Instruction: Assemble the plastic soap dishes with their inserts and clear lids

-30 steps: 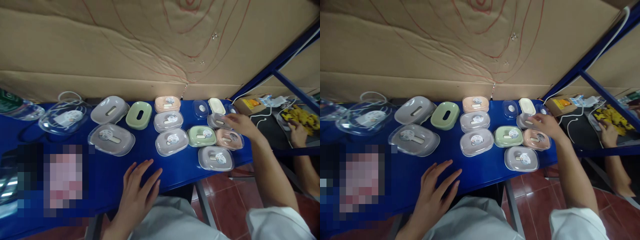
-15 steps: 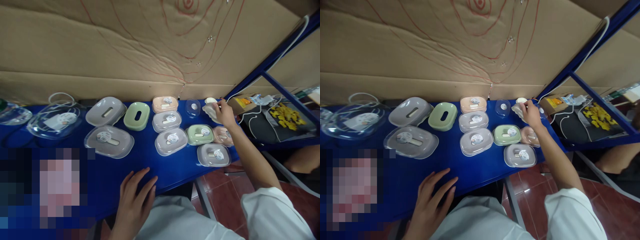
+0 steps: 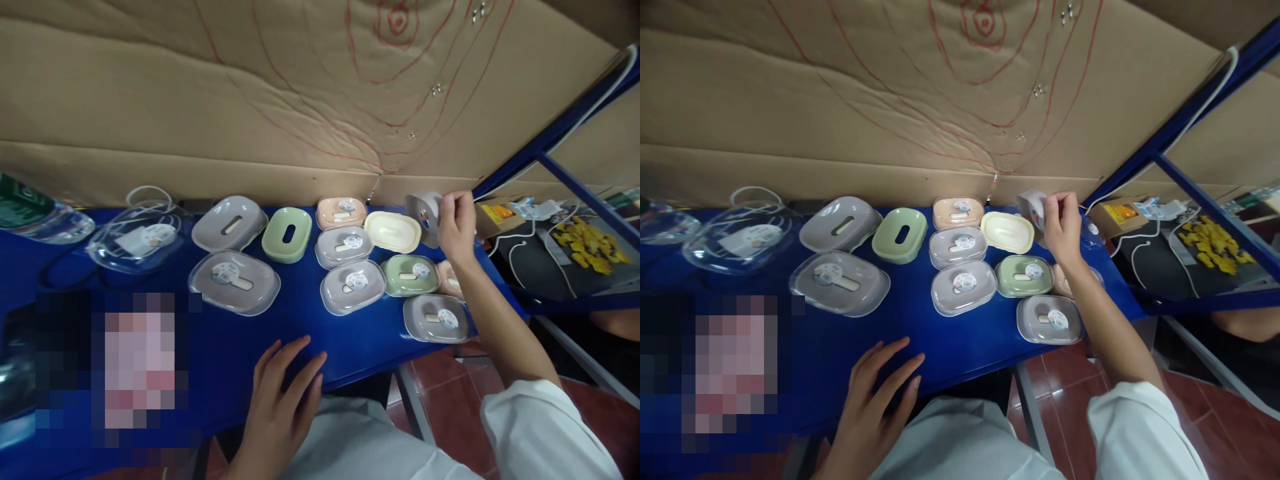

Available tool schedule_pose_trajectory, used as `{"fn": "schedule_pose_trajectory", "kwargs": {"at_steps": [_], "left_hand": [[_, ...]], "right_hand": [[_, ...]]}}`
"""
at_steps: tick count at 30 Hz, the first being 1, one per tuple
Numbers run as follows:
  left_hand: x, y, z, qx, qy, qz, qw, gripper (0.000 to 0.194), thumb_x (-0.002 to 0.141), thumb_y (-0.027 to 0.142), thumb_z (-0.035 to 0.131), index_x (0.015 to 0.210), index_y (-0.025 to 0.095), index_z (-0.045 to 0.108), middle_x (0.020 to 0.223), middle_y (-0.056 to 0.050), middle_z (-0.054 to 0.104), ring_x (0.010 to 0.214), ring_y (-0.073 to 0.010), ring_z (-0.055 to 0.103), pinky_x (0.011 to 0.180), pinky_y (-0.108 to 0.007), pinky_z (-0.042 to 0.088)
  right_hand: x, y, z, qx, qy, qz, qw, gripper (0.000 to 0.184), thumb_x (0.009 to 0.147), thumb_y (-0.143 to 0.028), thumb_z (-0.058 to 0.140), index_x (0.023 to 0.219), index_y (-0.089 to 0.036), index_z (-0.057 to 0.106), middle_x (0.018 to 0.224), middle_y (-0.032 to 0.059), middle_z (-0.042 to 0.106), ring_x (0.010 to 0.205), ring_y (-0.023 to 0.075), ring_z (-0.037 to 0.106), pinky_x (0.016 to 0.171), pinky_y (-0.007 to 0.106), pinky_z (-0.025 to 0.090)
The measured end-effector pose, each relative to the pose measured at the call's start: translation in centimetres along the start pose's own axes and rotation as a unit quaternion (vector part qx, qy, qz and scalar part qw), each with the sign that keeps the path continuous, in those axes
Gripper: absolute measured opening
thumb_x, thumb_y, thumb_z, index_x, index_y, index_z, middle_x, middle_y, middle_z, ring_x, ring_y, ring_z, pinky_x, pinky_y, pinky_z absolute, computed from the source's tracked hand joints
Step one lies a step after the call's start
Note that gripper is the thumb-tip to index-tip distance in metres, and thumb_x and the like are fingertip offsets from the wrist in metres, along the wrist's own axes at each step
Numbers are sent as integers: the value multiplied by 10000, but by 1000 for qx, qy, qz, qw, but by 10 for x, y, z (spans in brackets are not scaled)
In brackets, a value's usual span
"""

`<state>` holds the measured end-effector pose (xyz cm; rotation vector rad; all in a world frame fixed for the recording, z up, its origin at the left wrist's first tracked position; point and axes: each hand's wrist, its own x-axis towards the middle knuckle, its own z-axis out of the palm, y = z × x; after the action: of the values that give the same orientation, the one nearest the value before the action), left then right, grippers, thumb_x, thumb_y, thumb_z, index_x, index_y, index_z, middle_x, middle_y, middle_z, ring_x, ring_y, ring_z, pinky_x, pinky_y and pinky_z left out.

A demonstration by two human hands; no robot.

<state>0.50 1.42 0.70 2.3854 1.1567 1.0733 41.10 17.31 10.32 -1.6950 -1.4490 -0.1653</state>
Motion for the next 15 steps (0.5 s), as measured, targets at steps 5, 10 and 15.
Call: {"fn": "schedule_pose_trajectory", "kwargs": {"at_steps": [5, 10, 15], "left_hand": [[4, 11, -3, -65, 62, -25, 996, 656, 990, 147, 739, 1573, 289, 474, 1624, -154, 473, 1475, -279, 563, 1133, -449, 593], [3, 14, -6, -24, 50, 24, 998, 488, 993, 149, 745, 1434, 312, 614, 1691, -113, 403, 1547, -282, 494, 1172, -442, 575], [2, 2, -21, 10, 24, 2, 1000, 415, 1029, 171, 695, 1433, 212, 608, 1600, -170, 499, 1472, -282, 566, 1144, -424, 592]], "right_hand": [[-69, -88, -27, 54, -180, -392, 900, 332, 1053, -569, 675, 1119, -243, 673, 1059, 59, 743, 1030, 231, 709, 946, 399, 543], [-139, -149, -8, 80, -293, -509, 805, 345, 1087, -529, 640, 1000, -200, 700, 965, 36, 723, 929, 164, 661, 878, 318, 501], [-130, -141, 3, 61, -256, -522, 812, 285, 1076, -473, 678, 1133, -196, 714, 1065, 64, 747, 1032, 195, 668, 948, 352, 493]]}}
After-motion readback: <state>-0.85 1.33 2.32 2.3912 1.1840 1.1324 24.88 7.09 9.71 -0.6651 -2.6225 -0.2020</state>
